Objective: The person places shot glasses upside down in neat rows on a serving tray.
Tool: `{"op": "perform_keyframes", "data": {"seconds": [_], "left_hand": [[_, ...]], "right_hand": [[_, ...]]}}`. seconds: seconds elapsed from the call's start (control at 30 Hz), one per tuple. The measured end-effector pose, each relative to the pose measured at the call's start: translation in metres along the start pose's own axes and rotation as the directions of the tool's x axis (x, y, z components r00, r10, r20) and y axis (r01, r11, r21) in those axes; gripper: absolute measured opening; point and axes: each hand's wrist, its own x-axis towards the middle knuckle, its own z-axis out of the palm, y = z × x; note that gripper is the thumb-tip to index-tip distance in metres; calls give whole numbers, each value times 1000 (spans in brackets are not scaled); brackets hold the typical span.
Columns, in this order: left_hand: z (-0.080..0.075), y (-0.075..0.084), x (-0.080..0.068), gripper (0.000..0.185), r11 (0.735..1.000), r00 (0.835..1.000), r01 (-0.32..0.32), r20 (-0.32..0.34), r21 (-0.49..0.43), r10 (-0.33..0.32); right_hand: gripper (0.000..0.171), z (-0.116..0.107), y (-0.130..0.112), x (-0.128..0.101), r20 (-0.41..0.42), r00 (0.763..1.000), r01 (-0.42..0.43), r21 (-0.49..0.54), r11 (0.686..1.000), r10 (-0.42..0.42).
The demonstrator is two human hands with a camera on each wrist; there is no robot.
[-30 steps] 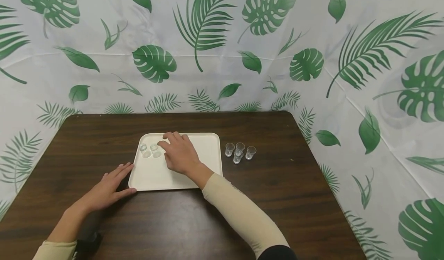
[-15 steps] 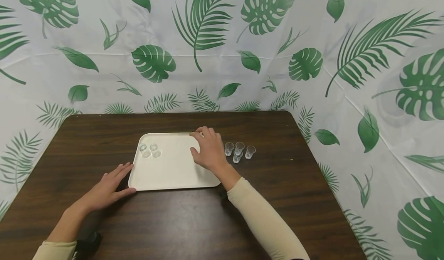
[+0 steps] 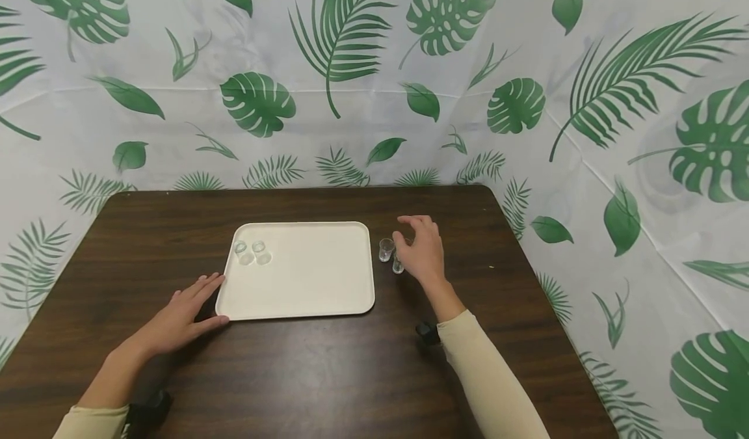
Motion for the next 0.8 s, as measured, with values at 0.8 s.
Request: {"op": "perform_keyframes", "data": {"seconds": [0.8], "left_hand": [[-1, 1, -1, 88, 1000, 1000, 2, 1, -5, -2]], "right_hand": [[46, -9, 65, -26, 74, 931, -364, 129, 922, 357]]}}
